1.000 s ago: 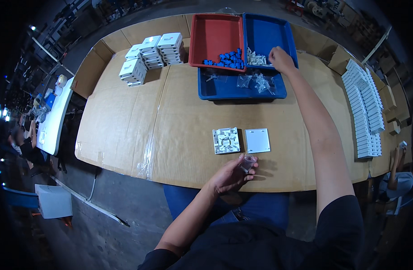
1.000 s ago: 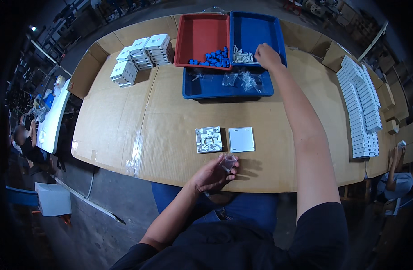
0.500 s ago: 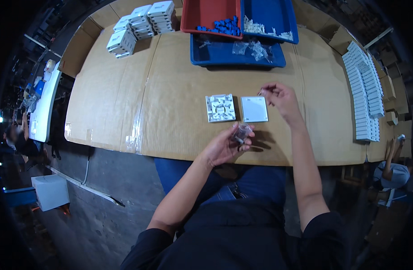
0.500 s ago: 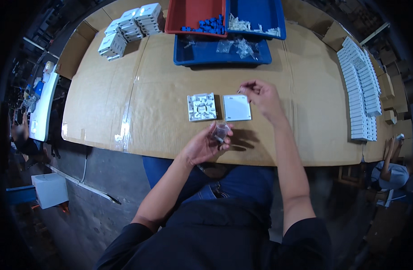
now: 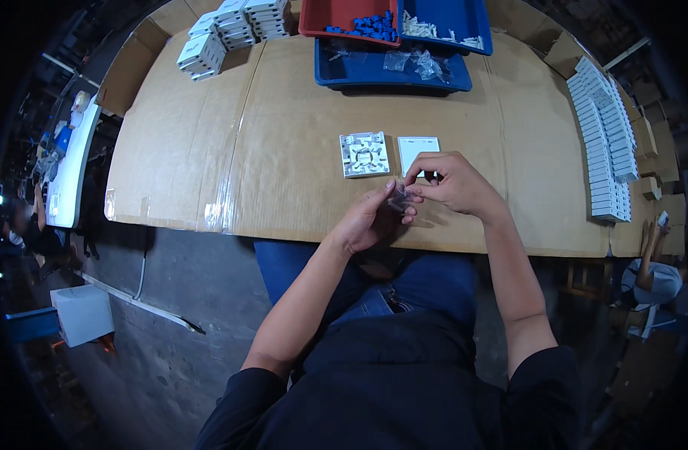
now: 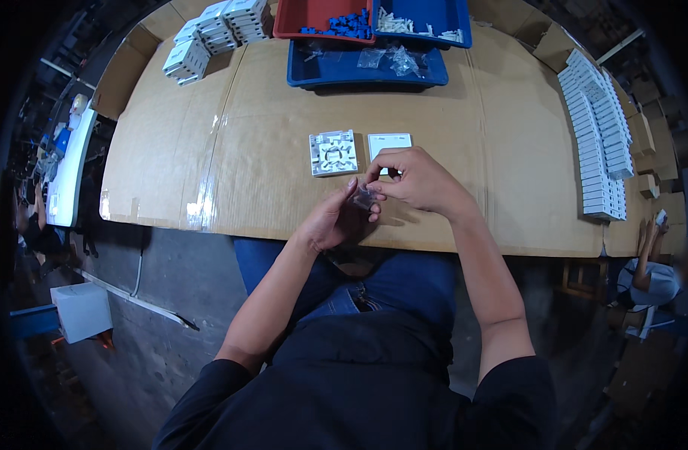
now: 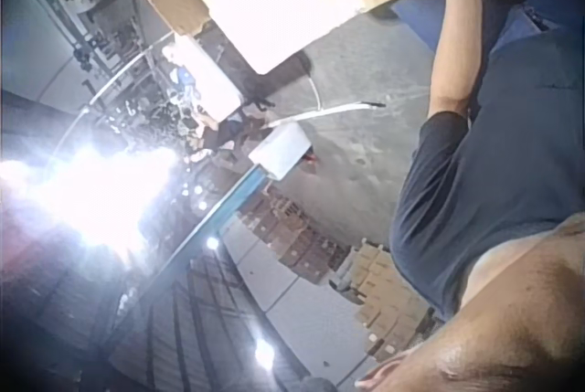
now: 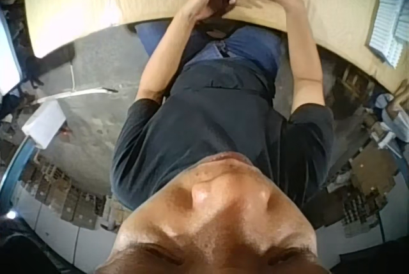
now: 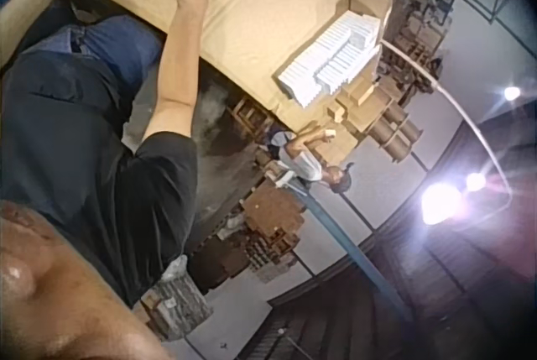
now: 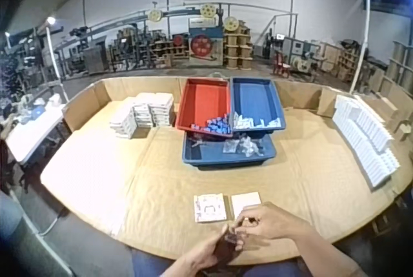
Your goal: Packing electronic components and plastic parts into retail boxes.
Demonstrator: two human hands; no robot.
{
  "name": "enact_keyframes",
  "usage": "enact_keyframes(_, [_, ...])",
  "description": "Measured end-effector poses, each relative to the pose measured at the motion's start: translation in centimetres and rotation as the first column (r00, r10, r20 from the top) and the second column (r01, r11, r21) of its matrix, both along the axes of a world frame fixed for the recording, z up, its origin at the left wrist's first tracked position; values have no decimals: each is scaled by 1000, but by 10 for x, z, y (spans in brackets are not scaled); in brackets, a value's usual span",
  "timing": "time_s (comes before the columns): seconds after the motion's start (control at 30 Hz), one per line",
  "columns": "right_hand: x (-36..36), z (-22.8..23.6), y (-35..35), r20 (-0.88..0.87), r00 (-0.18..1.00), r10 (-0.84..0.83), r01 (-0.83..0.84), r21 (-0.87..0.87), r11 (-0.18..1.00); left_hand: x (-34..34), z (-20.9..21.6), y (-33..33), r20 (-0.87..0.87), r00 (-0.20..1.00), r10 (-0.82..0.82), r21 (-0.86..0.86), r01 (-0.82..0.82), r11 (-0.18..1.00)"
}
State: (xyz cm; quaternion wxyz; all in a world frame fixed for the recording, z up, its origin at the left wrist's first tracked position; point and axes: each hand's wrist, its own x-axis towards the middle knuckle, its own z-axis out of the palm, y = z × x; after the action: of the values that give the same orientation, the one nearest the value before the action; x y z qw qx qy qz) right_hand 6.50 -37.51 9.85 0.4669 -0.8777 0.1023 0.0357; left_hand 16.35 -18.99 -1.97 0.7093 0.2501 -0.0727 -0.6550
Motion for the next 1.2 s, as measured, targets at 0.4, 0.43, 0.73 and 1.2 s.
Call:
enact_keyframes(0.4, [12, -9, -5, -88, 958, 271, -256, 152, 955, -1, -4, 3, -46, 999, 10, -82, -14, 997])
enact_keyframes(0.43, [12, -14, -4, -3, 953, 303, -302, 86, 949, -1, -5, 3, -23, 999, 24, -104, -26, 994])
enact_keyframes(0.73, [14, -8, -6, -154, 960, 232, -186, 265, 946, -1, 4, 1, -36, 999, 6, -47, -8, 999])
enact_keyframes(1.2, [142, -4, -233, 301, 909, -288, 414, -572, 708, 5, 4, -7, -93, 992, -88, -65, 82, 995])
